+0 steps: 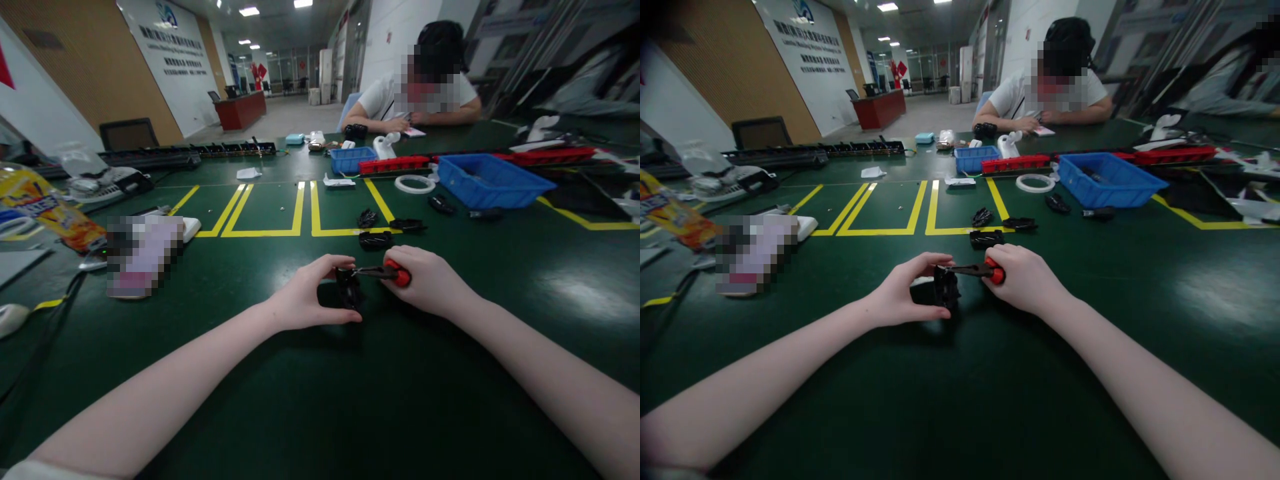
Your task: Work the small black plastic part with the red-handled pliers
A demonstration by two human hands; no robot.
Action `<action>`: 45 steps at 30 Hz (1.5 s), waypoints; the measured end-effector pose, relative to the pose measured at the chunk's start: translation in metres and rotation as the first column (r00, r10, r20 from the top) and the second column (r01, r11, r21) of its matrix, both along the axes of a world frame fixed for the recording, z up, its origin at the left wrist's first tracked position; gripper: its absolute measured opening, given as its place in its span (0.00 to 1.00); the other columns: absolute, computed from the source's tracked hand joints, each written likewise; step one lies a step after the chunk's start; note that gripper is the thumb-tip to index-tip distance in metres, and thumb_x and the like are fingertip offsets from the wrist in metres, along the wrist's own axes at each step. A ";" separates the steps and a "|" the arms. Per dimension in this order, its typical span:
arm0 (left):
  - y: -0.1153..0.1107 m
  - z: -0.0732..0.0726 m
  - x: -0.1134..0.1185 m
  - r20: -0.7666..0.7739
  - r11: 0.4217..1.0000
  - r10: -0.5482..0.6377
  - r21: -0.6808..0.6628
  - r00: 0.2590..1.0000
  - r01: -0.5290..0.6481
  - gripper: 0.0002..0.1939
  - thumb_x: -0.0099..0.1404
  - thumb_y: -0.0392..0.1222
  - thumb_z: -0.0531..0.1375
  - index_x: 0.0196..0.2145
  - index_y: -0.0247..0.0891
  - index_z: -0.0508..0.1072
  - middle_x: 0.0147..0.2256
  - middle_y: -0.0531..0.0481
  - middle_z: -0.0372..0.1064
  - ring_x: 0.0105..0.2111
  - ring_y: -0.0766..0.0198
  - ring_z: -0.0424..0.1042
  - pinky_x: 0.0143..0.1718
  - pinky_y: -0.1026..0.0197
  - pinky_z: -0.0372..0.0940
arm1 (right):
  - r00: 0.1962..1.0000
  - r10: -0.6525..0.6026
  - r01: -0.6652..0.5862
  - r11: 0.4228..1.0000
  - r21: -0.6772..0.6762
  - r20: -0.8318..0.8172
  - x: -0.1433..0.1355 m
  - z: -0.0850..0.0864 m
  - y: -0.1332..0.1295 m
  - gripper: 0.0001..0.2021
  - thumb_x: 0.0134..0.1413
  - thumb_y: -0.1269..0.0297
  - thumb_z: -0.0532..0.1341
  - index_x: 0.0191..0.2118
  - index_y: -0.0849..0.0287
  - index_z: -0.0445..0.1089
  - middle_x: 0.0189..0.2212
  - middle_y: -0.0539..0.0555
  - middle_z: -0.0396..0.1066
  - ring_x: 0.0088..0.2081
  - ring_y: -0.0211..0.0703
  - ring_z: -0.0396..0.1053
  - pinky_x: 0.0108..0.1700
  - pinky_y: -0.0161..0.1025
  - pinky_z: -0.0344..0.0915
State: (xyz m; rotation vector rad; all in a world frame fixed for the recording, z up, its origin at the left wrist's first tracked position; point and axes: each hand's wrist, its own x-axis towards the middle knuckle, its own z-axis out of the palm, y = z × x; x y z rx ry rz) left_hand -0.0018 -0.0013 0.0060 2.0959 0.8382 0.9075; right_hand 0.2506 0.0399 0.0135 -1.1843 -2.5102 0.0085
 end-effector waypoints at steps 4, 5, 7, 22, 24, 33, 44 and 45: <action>0.000 -0.002 -0.001 0.019 1.000 -0.012 -0.005 1.000 0.012 0.43 0.57 0.44 0.72 0.65 0.41 0.58 0.58 0.39 0.66 0.59 0.50 0.67 0.61 0.45 0.64 | 1.000 -0.007 0.007 1.000 -0.009 0.016 0.002 0.001 0.002 0.06 0.51 0.64 0.58 0.26 0.55 0.60 0.27 0.53 0.69 0.29 0.44 0.65 0.30 0.38 0.60; 0.000 -0.002 -0.001 0.018 1.000 -0.016 -0.007 1.000 0.016 0.43 0.57 0.44 0.72 0.65 0.41 0.57 0.59 0.39 0.66 0.59 0.50 0.67 0.61 0.45 0.64 | 1.000 -0.006 0.006 1.000 -0.008 0.020 0.002 0.001 0.002 0.06 0.51 0.64 0.58 0.26 0.55 0.60 0.27 0.53 0.69 0.29 0.44 0.65 0.30 0.38 0.60; 0.000 -0.002 -0.002 0.015 1.000 -0.024 -0.010 1.000 0.024 0.44 0.58 0.44 0.72 0.66 0.43 0.56 0.59 0.39 0.65 0.59 0.51 0.67 0.61 0.45 0.64 | 1.000 -0.005 0.005 1.000 -0.002 0.028 0.002 0.001 0.002 0.06 0.51 0.64 0.58 0.26 0.55 0.60 0.27 0.53 0.69 0.29 0.44 0.65 0.31 0.39 0.60; 0.000 0.000 -0.001 0.009 0.999 -0.029 -0.016 1.000 0.029 0.34 0.56 0.45 0.72 0.56 0.41 0.64 0.56 0.41 0.67 0.56 0.51 0.69 0.59 0.45 0.65 | 0.996 -0.032 0.028 0.998 0.055 0.079 0.003 -0.001 0.002 0.03 0.51 0.65 0.59 0.29 0.55 0.63 0.30 0.55 0.71 0.32 0.46 0.66 0.34 0.41 0.61; 0.001 -0.001 -0.001 -0.037 1.000 -0.010 0.002 0.999 0.010 0.34 0.56 0.46 0.72 0.57 0.41 0.64 0.56 0.42 0.67 0.55 0.51 0.69 0.58 0.46 0.66 | 0.996 -0.046 0.041 0.997 0.060 0.081 0.004 -0.002 0.003 0.03 0.51 0.65 0.59 0.30 0.56 0.63 0.30 0.55 0.71 0.33 0.47 0.67 0.34 0.42 0.61; 0.005 -0.001 0.000 -0.276 0.992 0.093 0.106 0.957 -0.066 0.32 0.57 0.53 0.71 0.54 0.39 0.67 0.51 0.41 0.69 0.52 0.47 0.69 0.54 0.44 0.65 | 0.987 -0.152 0.147 0.985 0.092 0.046 0.013 -0.012 0.015 0.16 0.57 0.47 0.58 0.35 0.56 0.68 0.33 0.58 0.72 0.34 0.51 0.69 0.33 0.44 0.63; 0.008 0.001 -0.005 -0.372 0.974 0.168 0.207 0.913 -0.095 0.31 0.53 0.62 0.70 0.47 0.42 0.72 0.49 0.45 0.66 0.51 0.50 0.68 0.54 0.47 0.63 | 0.970 -0.227 0.222 0.973 0.065 0.081 0.014 -0.024 0.030 0.38 0.54 0.28 0.46 0.45 0.60 0.72 0.43 0.65 0.73 0.41 0.59 0.69 0.38 0.51 0.65; 0.008 0.001 -0.005 -0.374 0.972 0.174 0.212 0.911 -0.098 0.31 0.53 0.63 0.70 0.47 0.42 0.72 0.48 0.45 0.65 0.50 0.50 0.68 0.54 0.47 0.63 | 0.970 -0.230 0.226 0.972 0.061 0.079 0.015 -0.025 0.031 0.38 0.54 0.28 0.46 0.46 0.59 0.72 0.43 0.65 0.73 0.41 0.59 0.69 0.38 0.51 0.65</action>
